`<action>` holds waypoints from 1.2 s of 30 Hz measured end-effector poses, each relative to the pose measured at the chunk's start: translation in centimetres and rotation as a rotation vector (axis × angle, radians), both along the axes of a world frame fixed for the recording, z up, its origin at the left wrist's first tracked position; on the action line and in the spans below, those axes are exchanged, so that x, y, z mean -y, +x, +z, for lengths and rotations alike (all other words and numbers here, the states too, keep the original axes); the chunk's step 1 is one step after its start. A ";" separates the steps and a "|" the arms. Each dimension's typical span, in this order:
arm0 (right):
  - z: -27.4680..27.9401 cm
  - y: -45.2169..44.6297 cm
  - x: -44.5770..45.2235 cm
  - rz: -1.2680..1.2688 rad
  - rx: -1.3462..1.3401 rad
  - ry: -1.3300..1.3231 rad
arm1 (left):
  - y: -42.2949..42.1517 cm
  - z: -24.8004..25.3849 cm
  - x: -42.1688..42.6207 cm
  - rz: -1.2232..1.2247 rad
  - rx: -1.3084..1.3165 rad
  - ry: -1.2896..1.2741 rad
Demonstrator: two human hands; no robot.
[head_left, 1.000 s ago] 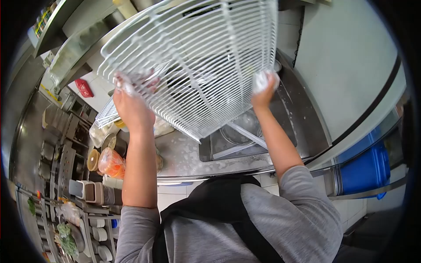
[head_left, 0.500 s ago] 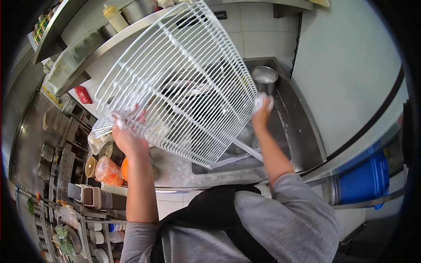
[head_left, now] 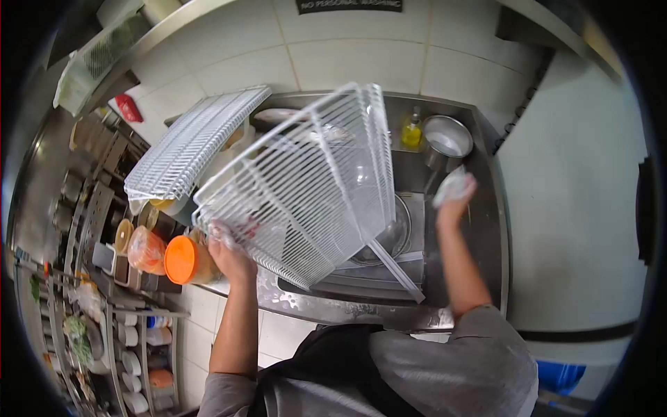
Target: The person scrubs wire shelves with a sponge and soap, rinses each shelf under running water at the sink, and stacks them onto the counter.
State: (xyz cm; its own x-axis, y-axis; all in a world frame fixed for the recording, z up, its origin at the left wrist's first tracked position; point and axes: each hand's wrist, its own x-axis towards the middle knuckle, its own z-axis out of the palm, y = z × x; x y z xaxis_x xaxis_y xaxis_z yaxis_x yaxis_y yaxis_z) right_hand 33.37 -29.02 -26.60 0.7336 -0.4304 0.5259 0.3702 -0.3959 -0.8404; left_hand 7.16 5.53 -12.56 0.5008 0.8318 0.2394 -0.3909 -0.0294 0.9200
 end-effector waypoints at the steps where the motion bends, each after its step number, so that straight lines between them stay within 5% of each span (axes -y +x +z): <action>1: 2.9 3.0 1.1 -0.080 0.014 -0.123 | 0.1 -1.4 -0.1 0.027 -0.012 -0.006; 4: 6.4 11.8 3.1 0.038 0.116 -0.376 | 0.9 -3.1 1.1 -0.032 0.005 0.052; 5: 7.5 12.3 2.1 -0.096 0.010 -0.661 | 1.1 -3.5 1.0 -0.019 -0.005 0.049; 7: 8.3 12.8 -1.0 -0.062 0.154 -0.694 | 1.0 -4.3 0.7 -0.088 -0.036 0.043; 9: 5.9 13.2 -4.8 0.371 0.155 -0.566 | 0.7 -6.2 -0.8 -0.075 -0.020 0.070; 13: -4.9 15.4 -9.6 0.659 0.248 -1.011 | -0.6 -7.8 -3.0 -0.088 -0.025 0.092; 14: -7.2 15.8 -9.8 0.658 0.148 -1.166 | -0.8 -8.0 -3.2 -0.070 -0.031 0.072; 19: -12.4 17.2 -10.9 0.720 -0.052 -1.058 | -0.2 -7.4 -3.0 0.019 -0.022 -0.024; 23: -14.5 19.3 -11.6 0.546 -0.086 -1.265 | 0.6 -8.5 -4.3 -0.146 -0.035 -0.026; 24: -15.2 21.3 -11.4 0.922 -0.226 -1.014 | 1.2 -8.8 -4.6 -0.157 -0.079 -0.024; 25: -9.4 17.7 -12.4 1.219 -0.662 -0.376 | 1.8 -8.9 -4.9 -0.168 -0.125 -0.022; 26: -2.6 13.4 -13.5 1.212 -1.026 0.358 | 2.7 -8.6 -4.8 -0.231 -0.128 -0.036; 27: -3.0 14.0 -12.4 1.374 -0.649 0.073 | 3.4 -8.5 -4.8 -0.231 -0.122 -0.036; 29: 3.8 10.4 -10.5 1.497 -0.994 0.718 | 4.9 -8.4 -4.6 -0.297 -0.225 -0.022; 32: 7.4 6.0 -7.1 1.594 -0.675 0.754 | 8.1 -7.3 -3.4 -0.319 -0.306 -0.062; 34: 6.2 8.4 -7.3 1.277 -0.864 0.583 | 10.2 -7.3 -3.5 -0.371 -0.406 -0.100; 36: 5.3 10.2 -7.4 1.088 -0.772 0.228 | 12.4 -8.0 -4.0 -0.400 -0.435 -0.120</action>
State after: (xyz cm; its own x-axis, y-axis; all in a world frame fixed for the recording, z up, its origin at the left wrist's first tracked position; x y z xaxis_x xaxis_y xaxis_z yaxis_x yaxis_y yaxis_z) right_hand 43.54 -21.59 -21.28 0.8289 0.5310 -0.1762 -0.1884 -0.0316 -0.9816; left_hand 19.59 9.52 -20.58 0.8114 0.5670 -0.1417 0.0632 0.1559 0.9857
